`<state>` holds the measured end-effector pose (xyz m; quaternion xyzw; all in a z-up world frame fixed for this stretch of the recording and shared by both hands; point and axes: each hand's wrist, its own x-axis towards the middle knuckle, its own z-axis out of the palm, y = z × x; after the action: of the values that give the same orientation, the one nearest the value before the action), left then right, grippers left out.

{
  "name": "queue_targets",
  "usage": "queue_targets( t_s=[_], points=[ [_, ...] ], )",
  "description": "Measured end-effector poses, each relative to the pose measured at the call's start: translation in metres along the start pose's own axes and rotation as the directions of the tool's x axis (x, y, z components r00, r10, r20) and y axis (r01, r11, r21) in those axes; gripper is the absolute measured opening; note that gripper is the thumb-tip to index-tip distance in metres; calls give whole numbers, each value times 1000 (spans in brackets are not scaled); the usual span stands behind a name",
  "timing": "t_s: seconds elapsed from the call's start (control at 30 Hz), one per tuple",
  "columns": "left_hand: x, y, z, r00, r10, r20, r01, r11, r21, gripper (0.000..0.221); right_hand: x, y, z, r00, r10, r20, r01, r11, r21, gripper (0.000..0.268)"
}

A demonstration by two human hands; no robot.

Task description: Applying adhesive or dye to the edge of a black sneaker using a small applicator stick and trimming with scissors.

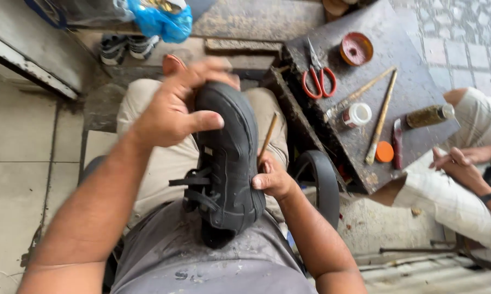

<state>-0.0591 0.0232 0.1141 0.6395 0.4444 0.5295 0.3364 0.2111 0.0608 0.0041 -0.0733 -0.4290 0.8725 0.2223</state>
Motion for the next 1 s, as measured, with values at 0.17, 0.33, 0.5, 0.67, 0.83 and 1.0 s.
queue_targets(
  t_s=[0.17, 0.33, 0.5, 0.67, 0.83, 1.0],
  points=[
    [6, -33, 25, 998, 22, -58, -42, 924, -381, 61, 15, 6, -5, 928, -277, -249, 258, 960, -107, 33],
    [10, -19, 39, 994, 15, -112, -42, 970, -241, 52, 35, -42, 26, 738, -636, -226, 320, 625, -712, 40],
    [15, -5, 43, 987, 103, -121, -130, 964, -234, 50, 33, -62, 34, 737, -654, -171, 314, 556, -770, 37],
    [19, 3, 48, 983, 152, -103, -170, 966, -197, 47, 29, -88, 46, 771, -620, -145, 243, 497, -833, 29],
    [24, 2, 55, 970, 219, -102, -235, 954, -187, 45, 28, -109, 59, 794, -603, -74, 192, 364, -911, 28],
    [30, 9, 68, 958, 255, -130, -277, 940, -198, 43, 25, -118, 42, 795, -605, -46, 154, 274, -949, 34]
  ],
)
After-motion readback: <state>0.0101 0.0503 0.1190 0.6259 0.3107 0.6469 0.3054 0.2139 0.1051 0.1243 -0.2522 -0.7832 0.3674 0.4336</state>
